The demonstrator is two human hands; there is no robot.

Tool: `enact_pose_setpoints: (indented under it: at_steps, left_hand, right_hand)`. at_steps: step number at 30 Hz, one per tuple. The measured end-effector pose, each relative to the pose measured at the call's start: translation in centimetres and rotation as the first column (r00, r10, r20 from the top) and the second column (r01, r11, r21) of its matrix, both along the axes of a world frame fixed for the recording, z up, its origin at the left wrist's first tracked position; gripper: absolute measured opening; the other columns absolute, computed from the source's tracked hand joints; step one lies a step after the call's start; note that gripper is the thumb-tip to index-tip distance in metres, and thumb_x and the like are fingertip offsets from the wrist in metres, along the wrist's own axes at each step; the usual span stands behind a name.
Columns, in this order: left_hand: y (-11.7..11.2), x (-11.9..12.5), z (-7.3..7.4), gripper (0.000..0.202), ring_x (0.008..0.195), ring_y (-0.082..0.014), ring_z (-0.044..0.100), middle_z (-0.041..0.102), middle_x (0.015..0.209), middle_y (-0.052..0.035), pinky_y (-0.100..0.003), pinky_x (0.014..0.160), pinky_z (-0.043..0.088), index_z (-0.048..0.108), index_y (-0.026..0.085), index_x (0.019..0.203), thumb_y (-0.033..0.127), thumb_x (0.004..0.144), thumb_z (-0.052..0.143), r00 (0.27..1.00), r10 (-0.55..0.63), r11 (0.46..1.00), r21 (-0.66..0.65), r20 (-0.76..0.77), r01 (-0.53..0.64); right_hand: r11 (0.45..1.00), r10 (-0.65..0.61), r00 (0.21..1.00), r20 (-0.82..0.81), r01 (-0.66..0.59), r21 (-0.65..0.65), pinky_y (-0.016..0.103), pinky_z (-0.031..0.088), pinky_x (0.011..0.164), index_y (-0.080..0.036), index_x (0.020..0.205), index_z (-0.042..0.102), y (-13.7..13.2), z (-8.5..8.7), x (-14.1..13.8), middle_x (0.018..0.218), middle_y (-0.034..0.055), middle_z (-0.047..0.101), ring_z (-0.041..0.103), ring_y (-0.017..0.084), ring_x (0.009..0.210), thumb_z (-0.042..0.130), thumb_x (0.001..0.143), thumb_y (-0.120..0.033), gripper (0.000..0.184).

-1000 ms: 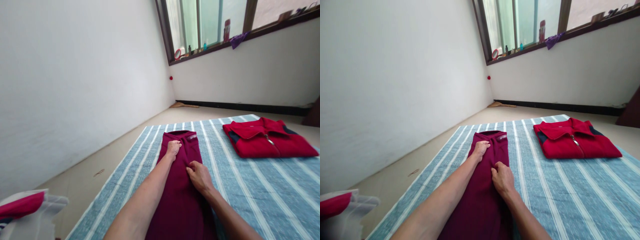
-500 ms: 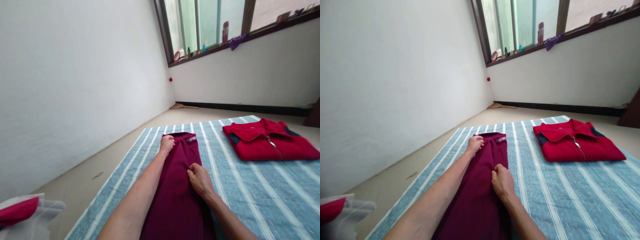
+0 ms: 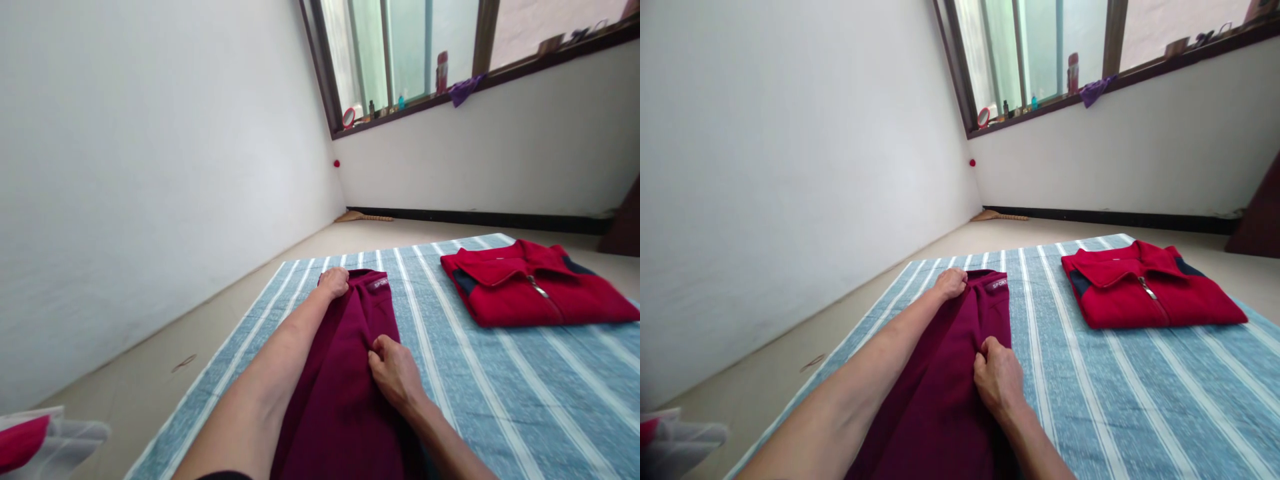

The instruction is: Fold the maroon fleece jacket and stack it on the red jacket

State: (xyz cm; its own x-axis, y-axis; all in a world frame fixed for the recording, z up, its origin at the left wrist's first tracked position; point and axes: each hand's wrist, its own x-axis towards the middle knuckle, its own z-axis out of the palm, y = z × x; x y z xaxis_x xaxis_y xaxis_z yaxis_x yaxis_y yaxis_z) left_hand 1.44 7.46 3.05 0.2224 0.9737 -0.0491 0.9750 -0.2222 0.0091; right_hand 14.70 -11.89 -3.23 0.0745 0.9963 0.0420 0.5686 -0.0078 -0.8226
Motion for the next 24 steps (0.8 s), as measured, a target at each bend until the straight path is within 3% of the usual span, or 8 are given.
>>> enact_pose_setpoints:
  at_steps: [3,10,13,16,19,24]
  left_hand:
    - [0.4,0.2,-0.5,0.026,0.1,-0.0205,0.058,0.059,0.113,-0.0077,-0.041,0.085,0.05,0.058,0.017,0.11,0.033,0.089,0.055,0.999,0.032,0.997,0.064,0.001,-0.032]
    - [-0.5,0.7,-3.1,0.024,0.094,-0.0188,0.06,0.062,0.107,-0.0069,-0.04,0.083,0.051,0.06,0.015,0.104,0.033,0.089,0.055,0.994,0.042,0.987,0.154,0.098,-0.056]
    - [-0.9,0.4,-3.1,0.022,0.095,-0.019,0.061,0.063,0.106,-0.0069,-0.041,0.085,0.05,0.06,0.014,0.103,0.03,0.089,0.055,0.988,0.008,0.98,0.195,0.153,-0.038]
    - [-1.5,0.0,-2.5,0.024,0.102,-0.0186,0.059,0.064,0.111,-0.0076,-0.036,0.092,0.046,0.061,0.014,0.109,0.015,0.086,0.054,0.978,-0.046,0.969,0.248,0.203,-0.006]
    - [-3.3,-0.3,-1.6,0.032,0.097,-0.017,0.062,0.064,0.112,-0.0083,-0.027,0.09,0.046,0.063,0.014,0.11,0.009,0.081,0.051,0.968,-0.089,0.959,0.281,0.235,0.02]
    - [-10.0,-1.0,-0.7,0.023,0.077,-0.0187,0.063,0.066,0.09,-0.0077,-0.03,0.075,0.051,0.067,0.014,0.098,0.021,0.079,0.058,0.962,-0.154,0.963,0.252,0.226,0.095]
  right_hand:
    - [1.0,-0.006,1.0,-0.023,0.006,-0.001,0.027,0.026,0.058,-0.021,0.069,0.048,0.1,0.0,-0.1,0.065,0.0023,0.059,0.054,0.018,0.065,0.047,0.079,-0.017,0.011]
    - [0.999,-0.034,0.998,-0.055,0.033,-0.003,0.027,0.028,0.06,-0.021,0.067,0.047,0.2,0.0,-0.1,0.066,0.0032,0.059,0.053,0.018,0.065,0.047,0.078,-0.017,0.012]
    - [0.999,-0.041,0.997,-0.063,0.04,-0.014,0.027,0.028,0.06,-0.021,0.066,0.047,0.2,0.1,0.0,0.066,0.0035,0.059,0.053,0.018,0.066,0.048,0.077,-0.016,0.012]
    - [0.999,-0.046,0.996,-0.082,0.043,-0.031,0.028,0.028,0.061,-0.02,0.067,0.049,0.2,0.2,0.2,0.067,0.0038,0.059,0.053,0.019,0.068,0.049,0.076,-0.016,0.01]
    - [0.999,-0.025,0.992,-0.124,0.019,-0.05,0.027,0.03,0.063,-0.019,0.066,0.052,0.5,0.2,0.5,0.069,0.0037,0.06,0.053,0.018,0.07,0.051,0.076,-0.017,0.01]
    - [0.99,0.06,0.963,-0.264,-0.092,-0.108,0.024,0.034,0.058,-0.017,0.064,0.058,0.9,0.3,1.6,0.065,0.002,0.059,0.053,0.014,0.064,0.056,0.076,-0.022,0.013]
